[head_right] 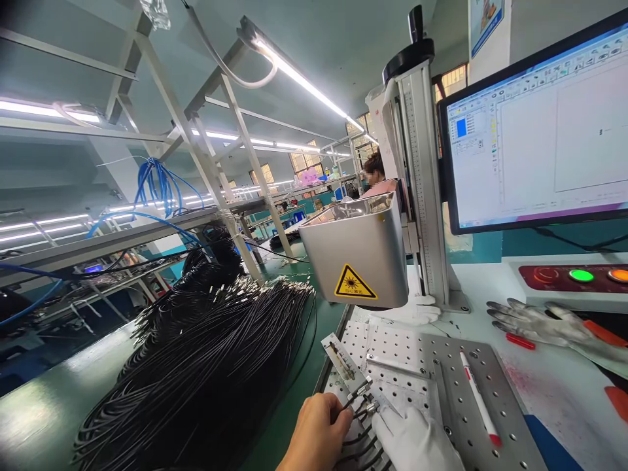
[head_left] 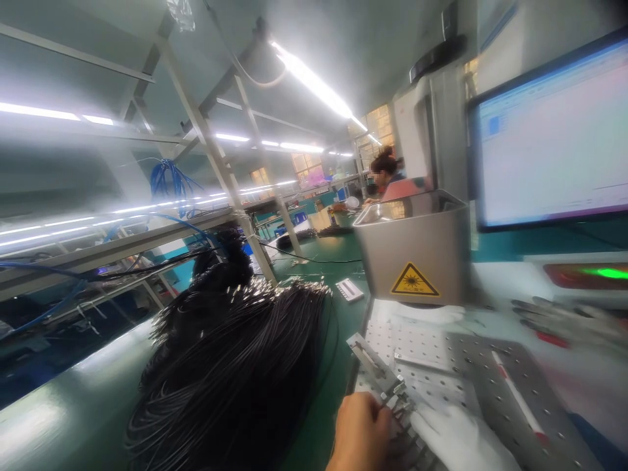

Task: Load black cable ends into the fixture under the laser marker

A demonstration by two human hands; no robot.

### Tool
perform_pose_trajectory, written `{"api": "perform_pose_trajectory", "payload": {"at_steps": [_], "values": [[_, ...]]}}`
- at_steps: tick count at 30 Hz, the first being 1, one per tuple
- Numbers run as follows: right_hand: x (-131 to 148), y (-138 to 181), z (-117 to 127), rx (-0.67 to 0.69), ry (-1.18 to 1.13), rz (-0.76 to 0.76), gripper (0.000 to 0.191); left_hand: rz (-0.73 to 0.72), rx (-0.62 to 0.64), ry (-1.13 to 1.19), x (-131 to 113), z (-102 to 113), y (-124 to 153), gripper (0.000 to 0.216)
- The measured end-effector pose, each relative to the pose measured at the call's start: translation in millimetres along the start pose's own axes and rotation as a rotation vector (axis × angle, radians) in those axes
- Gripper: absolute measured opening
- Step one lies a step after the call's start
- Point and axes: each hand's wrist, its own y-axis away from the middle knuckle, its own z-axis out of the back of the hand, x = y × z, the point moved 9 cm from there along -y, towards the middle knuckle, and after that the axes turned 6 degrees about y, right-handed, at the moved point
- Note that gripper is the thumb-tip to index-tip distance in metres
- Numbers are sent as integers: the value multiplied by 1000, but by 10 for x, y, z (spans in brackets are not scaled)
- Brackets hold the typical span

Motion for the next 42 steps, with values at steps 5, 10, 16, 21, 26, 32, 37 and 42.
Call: {"api": "perform_pose_trajectory", "payload": {"at_steps": [5, 10, 16, 21, 26, 32, 37, 42], "values": [[-8, 19, -15, -30, -61, -48, 43, -61, -10, -137, -87, -11, 21, 23], [4, 66, -93, -36, -54, -26, 46, -49, 24, -131, -128, -30, 17, 23], [111, 112, -383, -8, 14, 125, 45, -42, 37, 23, -58, -32, -33, 14], [159, 126, -539, 21, 6, 163, 49, -39, 83, 99, -40, -66, -50, 26], [146, 137, -520, 29, 29, 171, 51, -62, 79, 54, -79, -92, -64, 24], [213, 84, -454, -13, 87, 188, 59, -35, 50, 257, 9, -36, -59, 18], [241, 46, -457, 8, 124, 149, 65, -107, -32, 380, 46, 36, -129, 24], [91, 74, -433, -7, -131, 24, 60, -163, -65, 158, 62, -71, -191, 30]]}}
